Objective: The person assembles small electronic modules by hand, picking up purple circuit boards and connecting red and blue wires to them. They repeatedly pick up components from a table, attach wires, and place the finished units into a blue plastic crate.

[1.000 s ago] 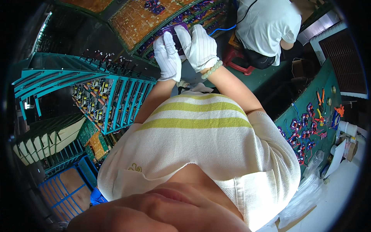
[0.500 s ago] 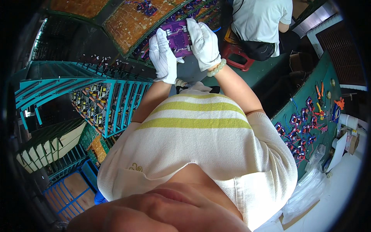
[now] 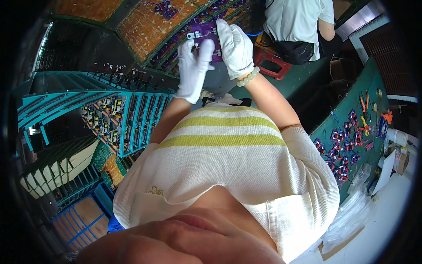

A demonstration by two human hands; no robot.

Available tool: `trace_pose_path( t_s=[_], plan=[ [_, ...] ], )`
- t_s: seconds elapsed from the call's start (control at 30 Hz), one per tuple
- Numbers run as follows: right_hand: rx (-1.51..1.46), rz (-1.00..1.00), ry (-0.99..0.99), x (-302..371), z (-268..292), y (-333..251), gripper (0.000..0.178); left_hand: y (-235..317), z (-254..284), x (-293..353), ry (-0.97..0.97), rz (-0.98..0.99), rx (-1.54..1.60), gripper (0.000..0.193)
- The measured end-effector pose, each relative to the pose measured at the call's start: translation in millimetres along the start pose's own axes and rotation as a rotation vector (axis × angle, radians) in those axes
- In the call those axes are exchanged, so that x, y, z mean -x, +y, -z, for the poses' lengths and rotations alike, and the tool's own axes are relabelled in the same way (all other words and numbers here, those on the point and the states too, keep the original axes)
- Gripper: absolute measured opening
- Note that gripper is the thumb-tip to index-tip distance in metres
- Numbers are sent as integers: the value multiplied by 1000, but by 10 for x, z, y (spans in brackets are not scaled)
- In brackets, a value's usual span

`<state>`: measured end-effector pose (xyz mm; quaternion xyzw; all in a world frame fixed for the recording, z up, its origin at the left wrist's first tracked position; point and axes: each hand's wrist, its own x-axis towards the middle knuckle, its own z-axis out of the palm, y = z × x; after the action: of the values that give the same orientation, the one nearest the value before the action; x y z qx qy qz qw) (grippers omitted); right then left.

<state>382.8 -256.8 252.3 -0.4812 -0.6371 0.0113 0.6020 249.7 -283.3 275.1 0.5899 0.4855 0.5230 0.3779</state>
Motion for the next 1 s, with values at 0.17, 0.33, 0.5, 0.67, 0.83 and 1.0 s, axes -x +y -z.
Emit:
trace_pose_path(
  t_s=[0.17,0.33,0.5,0.67,0.83,1.0],
  plan=[
    [145,183,-69,76,29,78,30,125,96,10,-135,397,-21,40],
    [97,39,-93,208,-55,271,30,123,68,70,-106,358,399,29],
    [-816,-1037,-150,131,30,-48,23,135,-12,166,-43,359,414,35],
    [-765,-739,-24,189,78,-55,26,161,-90,192,-97,296,440,37],
    [-304,-384,78,218,359,187,20,309,-136,241,-175,371,316,35],
    [-306,-134,-324,383,960,139,59,203,-209,134,-509,795,651,42]
  ],
)
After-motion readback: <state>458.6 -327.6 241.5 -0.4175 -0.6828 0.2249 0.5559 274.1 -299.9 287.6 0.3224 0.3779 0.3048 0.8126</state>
